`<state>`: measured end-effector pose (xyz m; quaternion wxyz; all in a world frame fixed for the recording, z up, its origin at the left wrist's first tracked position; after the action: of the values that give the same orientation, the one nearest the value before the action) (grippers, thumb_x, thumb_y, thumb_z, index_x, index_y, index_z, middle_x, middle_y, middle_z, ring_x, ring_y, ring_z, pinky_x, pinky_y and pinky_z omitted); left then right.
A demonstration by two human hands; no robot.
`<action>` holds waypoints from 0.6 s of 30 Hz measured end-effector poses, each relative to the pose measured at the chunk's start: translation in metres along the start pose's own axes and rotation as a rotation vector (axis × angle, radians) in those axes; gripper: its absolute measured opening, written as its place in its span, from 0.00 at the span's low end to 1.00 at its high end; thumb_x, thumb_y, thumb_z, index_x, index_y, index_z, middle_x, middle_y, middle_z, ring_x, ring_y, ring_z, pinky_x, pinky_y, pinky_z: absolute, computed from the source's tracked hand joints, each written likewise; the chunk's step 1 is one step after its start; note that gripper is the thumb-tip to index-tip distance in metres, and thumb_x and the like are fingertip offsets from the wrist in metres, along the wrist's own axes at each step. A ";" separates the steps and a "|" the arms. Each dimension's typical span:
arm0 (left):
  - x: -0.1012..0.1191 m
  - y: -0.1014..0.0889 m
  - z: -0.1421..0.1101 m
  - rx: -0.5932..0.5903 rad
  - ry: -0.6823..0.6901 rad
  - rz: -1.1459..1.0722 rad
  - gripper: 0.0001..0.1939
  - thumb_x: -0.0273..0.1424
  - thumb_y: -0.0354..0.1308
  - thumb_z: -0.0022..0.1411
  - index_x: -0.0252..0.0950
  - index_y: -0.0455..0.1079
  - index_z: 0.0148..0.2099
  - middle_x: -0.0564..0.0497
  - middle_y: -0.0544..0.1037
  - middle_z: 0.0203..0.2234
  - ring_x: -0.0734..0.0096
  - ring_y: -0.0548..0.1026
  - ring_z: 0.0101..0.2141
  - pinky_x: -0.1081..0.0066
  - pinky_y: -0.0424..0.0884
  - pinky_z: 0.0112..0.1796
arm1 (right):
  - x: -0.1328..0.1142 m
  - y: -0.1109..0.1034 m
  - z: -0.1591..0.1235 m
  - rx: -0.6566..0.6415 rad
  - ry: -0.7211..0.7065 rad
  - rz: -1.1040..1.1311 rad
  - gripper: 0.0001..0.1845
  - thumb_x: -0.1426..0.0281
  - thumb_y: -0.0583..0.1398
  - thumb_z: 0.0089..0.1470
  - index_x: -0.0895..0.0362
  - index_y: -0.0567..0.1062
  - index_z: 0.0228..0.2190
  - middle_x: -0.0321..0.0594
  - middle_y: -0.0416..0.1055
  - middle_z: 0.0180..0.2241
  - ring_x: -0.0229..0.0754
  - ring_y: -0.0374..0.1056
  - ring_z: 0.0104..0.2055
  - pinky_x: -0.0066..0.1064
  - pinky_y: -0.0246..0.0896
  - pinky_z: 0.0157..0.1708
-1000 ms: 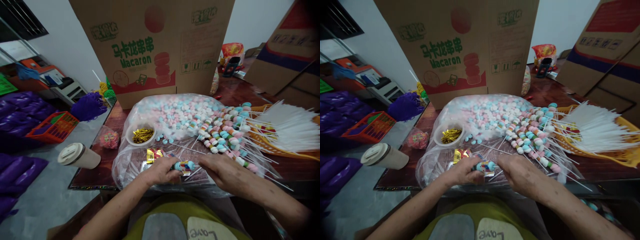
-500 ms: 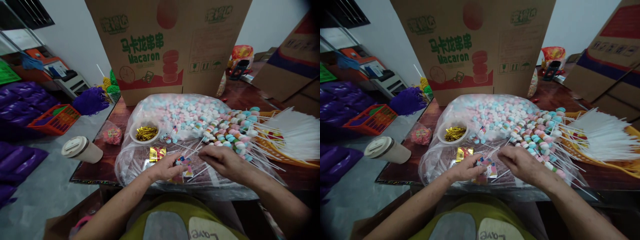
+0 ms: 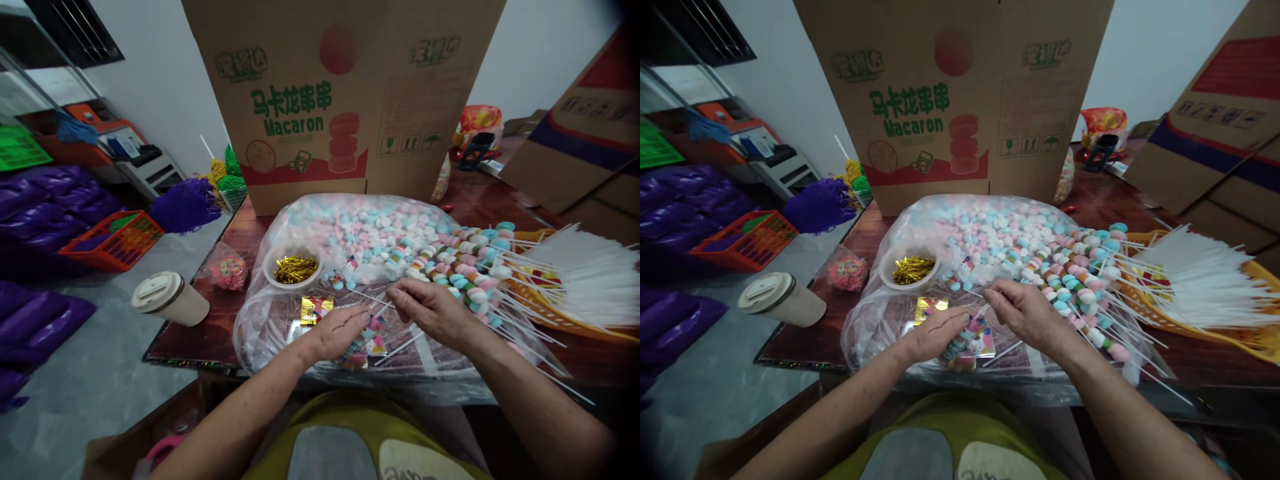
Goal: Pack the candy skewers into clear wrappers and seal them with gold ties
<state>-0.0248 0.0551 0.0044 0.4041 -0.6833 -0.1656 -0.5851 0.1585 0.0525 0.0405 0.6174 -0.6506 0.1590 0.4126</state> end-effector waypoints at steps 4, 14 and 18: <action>-0.004 0.003 -0.001 0.165 0.011 0.113 0.20 0.39 0.41 0.63 0.34 0.63 0.24 0.54 0.63 0.19 0.75 0.61 0.25 0.75 0.59 0.29 | -0.005 0.015 0.004 -0.012 -0.043 -0.143 0.23 0.56 0.45 0.57 0.55 0.60 0.17 0.32 0.55 0.15 0.34 0.54 0.19 0.26 0.47 0.21; -0.011 0.010 -0.010 0.342 -0.204 -0.357 0.24 0.48 0.44 0.59 0.33 0.69 0.40 0.52 0.71 0.22 0.75 0.67 0.20 0.75 0.63 0.24 | 0.014 0.040 0.003 0.016 0.108 0.367 0.22 0.55 0.55 0.51 0.58 0.67 0.40 0.34 0.65 0.23 0.36 0.60 0.23 0.26 0.55 0.22; -0.009 0.007 -0.015 0.472 -0.077 -0.287 0.25 0.47 0.49 0.57 0.36 0.67 0.50 0.49 0.74 0.35 0.68 0.71 0.36 0.72 0.65 0.39 | 0.010 0.072 -0.006 -0.009 0.164 0.515 0.17 0.55 0.56 0.50 0.57 0.65 0.26 0.32 0.63 0.19 0.33 0.56 0.19 0.25 0.52 0.18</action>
<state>-0.0324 0.0421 -0.0067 0.4588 -0.5615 -0.4077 -0.5550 0.1155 0.0365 -0.0161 0.4742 -0.6226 0.3672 0.5026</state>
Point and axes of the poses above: each hand's wrist, its own z-axis towards the middle knuckle, its own y-axis out of the palm, x = y × z, the point moved 1 cm from there along z, towards the middle knuckle
